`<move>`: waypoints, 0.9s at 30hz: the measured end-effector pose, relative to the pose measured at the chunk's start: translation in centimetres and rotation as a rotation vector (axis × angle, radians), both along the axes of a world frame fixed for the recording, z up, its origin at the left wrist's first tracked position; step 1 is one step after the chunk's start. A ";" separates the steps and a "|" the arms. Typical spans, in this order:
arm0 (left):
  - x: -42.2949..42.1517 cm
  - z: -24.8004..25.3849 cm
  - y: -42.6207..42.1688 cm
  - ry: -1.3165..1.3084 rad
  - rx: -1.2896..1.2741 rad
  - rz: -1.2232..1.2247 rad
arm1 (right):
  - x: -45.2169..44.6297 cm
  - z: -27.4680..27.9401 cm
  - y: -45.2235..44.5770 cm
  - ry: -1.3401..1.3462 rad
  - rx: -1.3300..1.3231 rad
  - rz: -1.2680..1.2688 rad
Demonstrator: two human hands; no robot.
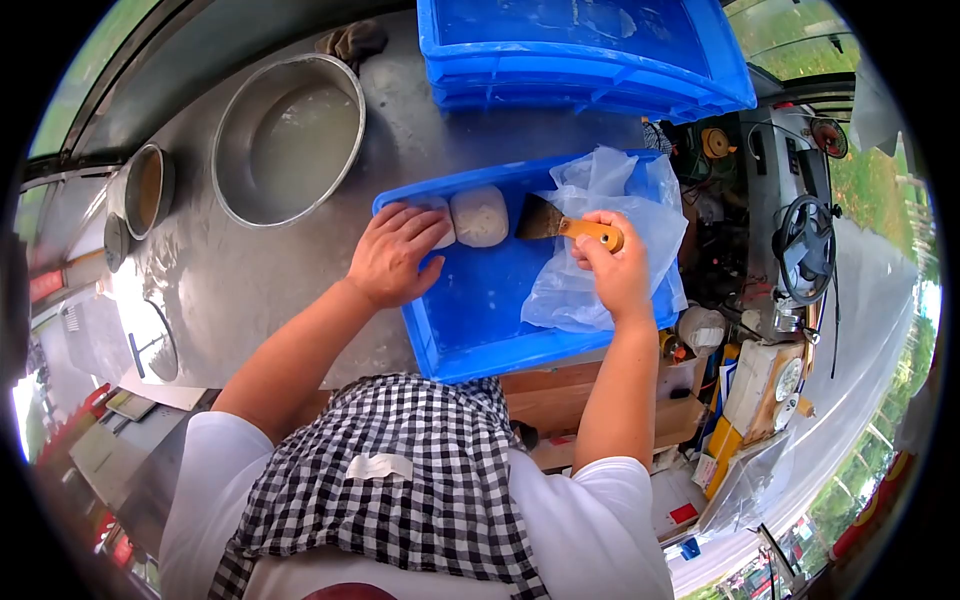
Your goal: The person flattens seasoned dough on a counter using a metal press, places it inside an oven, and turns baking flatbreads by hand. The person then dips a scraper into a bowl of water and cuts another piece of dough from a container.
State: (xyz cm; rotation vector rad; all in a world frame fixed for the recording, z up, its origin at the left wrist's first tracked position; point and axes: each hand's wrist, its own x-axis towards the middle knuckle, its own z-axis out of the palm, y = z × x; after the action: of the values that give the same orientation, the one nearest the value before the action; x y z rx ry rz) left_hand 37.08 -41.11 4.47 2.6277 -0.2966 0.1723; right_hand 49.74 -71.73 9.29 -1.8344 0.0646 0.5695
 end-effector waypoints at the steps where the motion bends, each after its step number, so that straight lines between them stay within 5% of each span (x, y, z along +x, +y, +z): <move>1: 0.0 0.1 -0.1 0.013 0.009 0.003 | 0.8 0.2 -0.1 0.071 0.009 -0.022; 27: 0.4 0.1 -0.3 0.145 0.110 -0.041 | 5.9 -4.3 2.0 0.449 0.040 0.190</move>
State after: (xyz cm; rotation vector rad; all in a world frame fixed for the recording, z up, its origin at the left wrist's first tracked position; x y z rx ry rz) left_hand 37.52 -41.45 4.61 2.7231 -0.3172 -0.0502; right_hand 55.59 -69.75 4.97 -1.6535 0.1793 1.1024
